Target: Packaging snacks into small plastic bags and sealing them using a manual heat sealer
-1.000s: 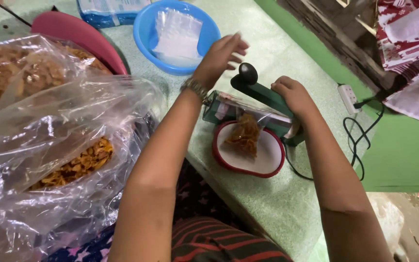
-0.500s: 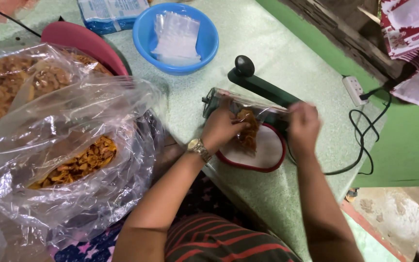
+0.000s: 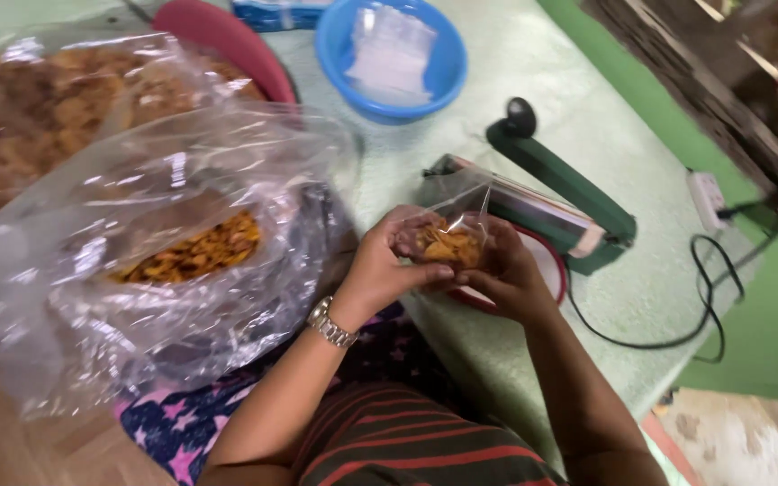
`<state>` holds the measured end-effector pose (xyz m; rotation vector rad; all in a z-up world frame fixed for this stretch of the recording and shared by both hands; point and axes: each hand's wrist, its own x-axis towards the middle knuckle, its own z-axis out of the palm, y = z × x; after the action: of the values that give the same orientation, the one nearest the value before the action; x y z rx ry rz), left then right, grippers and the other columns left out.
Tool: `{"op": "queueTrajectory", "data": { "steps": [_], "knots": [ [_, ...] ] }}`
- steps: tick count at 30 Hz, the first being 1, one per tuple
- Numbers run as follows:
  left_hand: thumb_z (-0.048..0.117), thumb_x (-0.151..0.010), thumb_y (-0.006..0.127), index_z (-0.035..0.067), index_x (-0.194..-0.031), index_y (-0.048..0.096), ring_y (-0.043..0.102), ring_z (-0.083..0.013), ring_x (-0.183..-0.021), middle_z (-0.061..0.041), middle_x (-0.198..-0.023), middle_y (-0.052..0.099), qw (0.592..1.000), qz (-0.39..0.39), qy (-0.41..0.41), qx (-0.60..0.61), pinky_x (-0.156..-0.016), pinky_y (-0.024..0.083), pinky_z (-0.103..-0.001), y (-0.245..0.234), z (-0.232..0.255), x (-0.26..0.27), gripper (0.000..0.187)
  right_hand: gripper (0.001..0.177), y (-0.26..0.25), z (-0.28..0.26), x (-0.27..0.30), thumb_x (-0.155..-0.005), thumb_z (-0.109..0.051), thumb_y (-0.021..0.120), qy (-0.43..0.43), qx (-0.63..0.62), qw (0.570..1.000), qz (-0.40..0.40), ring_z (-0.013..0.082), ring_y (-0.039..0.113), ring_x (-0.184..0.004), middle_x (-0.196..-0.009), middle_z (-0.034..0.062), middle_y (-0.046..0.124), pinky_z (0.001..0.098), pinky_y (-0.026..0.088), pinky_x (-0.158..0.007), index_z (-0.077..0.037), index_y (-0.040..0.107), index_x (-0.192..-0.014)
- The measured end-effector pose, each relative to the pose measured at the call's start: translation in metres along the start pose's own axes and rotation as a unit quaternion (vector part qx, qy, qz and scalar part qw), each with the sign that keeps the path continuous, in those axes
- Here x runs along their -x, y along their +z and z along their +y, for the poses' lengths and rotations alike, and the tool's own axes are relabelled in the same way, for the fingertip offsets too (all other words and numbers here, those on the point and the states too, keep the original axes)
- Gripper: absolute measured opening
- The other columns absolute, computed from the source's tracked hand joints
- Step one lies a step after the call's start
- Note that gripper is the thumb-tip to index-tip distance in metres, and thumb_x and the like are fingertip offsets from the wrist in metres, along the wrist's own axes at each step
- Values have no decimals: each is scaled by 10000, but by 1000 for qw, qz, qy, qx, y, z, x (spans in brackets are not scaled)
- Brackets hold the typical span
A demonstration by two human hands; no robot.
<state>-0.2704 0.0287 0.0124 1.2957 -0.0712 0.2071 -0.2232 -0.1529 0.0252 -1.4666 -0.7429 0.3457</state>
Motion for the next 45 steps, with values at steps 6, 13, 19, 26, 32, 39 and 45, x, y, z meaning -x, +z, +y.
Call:
{"op": "queueTrajectory", "data": {
  "steps": [6,13,19,26,32,39,45],
  "knots": [
    [79,-750,651,102,-1260,394,554,-142,-855,-109,-1053,567,998,61,15,9,-802,492,-298,-51,21,36,571,605,16,-18,-36,-637,29,713,50,-14,997,-64,246,620,-779,-931,229,602,382,525,-669,49,433,-1173],
    [214,-849,549,76,-1054,606,553,-192,-806,-115,-869,569,971,225,-15,-75,-726,478,-314,-110,38,93,254,511,44,-107,-115,-682,-196,706,226,85,837,-492,202,618,-488,-671,169,634,310,559,-441,16,509,-1103],
    [148,-828,557,50,-977,606,548,-97,-766,-34,-877,609,967,243,-36,-64,-742,464,-207,-121,35,128,184,105,-13,-57,-261,-531,-95,506,121,166,976,-72,128,523,-631,-715,12,533,262,412,-515,-103,516,-635],
    [137,-836,542,62,-969,605,563,-114,-782,-33,-881,622,960,258,-29,-102,-745,456,-226,-127,43,139,165,334,9,-9,-269,-773,-68,571,9,412,911,4,223,527,-906,-1068,100,544,326,462,-737,-93,477,-1092],
    [125,-815,560,81,-960,618,583,-109,-812,-17,-897,635,966,230,-62,-96,-770,473,-225,-117,42,135,163,603,-2,57,-266,-768,-28,445,211,565,796,-52,332,279,-1252,-1371,137,312,417,282,-1003,-71,283,-1347],
    [127,-813,576,82,-953,630,576,-90,-774,-5,-811,618,966,226,-92,-88,-758,470,-213,-117,34,133,157,266,-26,91,-273,-888,-255,477,149,576,802,-53,317,553,-782,-902,131,612,398,408,-554,-58,615,-1002],
    [129,-820,570,86,-939,640,529,-68,-732,18,-761,577,965,222,-93,-106,-725,438,-196,-110,37,129,145,211,-23,83,-265,-741,-34,618,54,497,865,38,133,635,-754,-702,-11,667,285,404,-519,-130,503,-592]
  ]
}}
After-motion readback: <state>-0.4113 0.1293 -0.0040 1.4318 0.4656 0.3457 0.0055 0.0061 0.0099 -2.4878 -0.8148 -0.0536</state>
